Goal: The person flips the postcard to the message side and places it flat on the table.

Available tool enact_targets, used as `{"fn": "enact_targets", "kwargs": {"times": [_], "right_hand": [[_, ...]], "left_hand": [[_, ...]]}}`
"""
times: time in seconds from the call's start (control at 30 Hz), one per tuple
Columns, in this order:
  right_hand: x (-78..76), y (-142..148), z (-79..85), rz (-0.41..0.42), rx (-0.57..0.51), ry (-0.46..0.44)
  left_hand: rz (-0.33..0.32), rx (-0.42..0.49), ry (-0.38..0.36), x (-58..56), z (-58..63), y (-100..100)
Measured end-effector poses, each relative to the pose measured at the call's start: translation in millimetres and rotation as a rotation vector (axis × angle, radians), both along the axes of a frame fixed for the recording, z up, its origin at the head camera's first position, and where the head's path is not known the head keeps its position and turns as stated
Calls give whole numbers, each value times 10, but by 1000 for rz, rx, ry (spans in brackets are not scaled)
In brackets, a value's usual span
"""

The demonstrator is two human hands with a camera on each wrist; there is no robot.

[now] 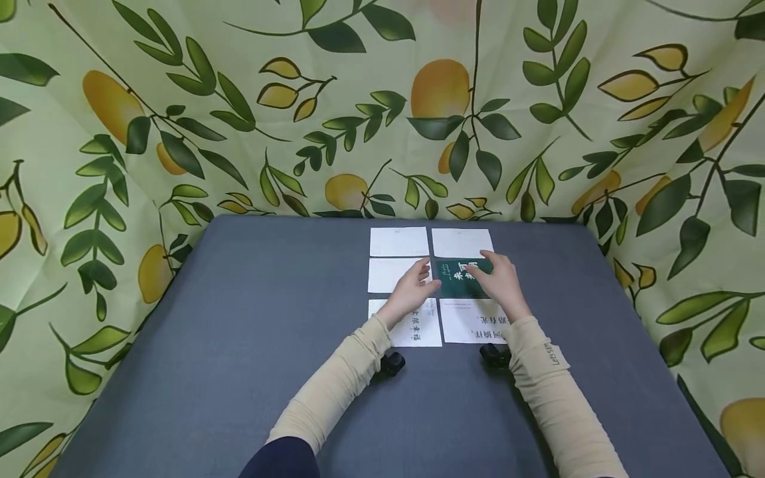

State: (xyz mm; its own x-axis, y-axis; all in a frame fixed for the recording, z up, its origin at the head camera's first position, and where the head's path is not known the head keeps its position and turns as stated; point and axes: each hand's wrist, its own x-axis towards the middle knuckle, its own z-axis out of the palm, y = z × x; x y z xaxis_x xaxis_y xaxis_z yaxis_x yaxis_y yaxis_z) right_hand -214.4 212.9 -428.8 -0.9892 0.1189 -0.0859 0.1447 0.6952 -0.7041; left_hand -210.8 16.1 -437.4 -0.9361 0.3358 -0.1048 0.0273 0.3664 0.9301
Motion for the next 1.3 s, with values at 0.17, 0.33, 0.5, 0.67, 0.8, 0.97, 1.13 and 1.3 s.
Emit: {"fn": "enact_targets", "kwargs": {"times": [0.17,0.33,0.5,0.67,0.8,0.97,1.13,1.3], "right_hand": [[23,170,-53,-12,-38,-60],[85,267,-109,-15,-71,-133],[114,313,-158,-13,-91,-176],[124,316,-202,-32,-106,-188],[135,324,-214,-63,-113,-184],[127,334,-237,-122,-140,-173],[9,445,-503,-195,-170,-120],[-173,632,-875,-254,-184,-4]], "left_hand": [[26,86,-135,-21,-85,146],[-5,134,-186,-42,-140,213],[-26,167,-210,-65,-149,275],[-5,188,-256,-100,-188,321],[16,218,-281,-122,-200,346],[58,253,-302,-129,-202,345],[107,294,-329,-119,-182,333],[145,348,-287,-127,-147,336]]}}
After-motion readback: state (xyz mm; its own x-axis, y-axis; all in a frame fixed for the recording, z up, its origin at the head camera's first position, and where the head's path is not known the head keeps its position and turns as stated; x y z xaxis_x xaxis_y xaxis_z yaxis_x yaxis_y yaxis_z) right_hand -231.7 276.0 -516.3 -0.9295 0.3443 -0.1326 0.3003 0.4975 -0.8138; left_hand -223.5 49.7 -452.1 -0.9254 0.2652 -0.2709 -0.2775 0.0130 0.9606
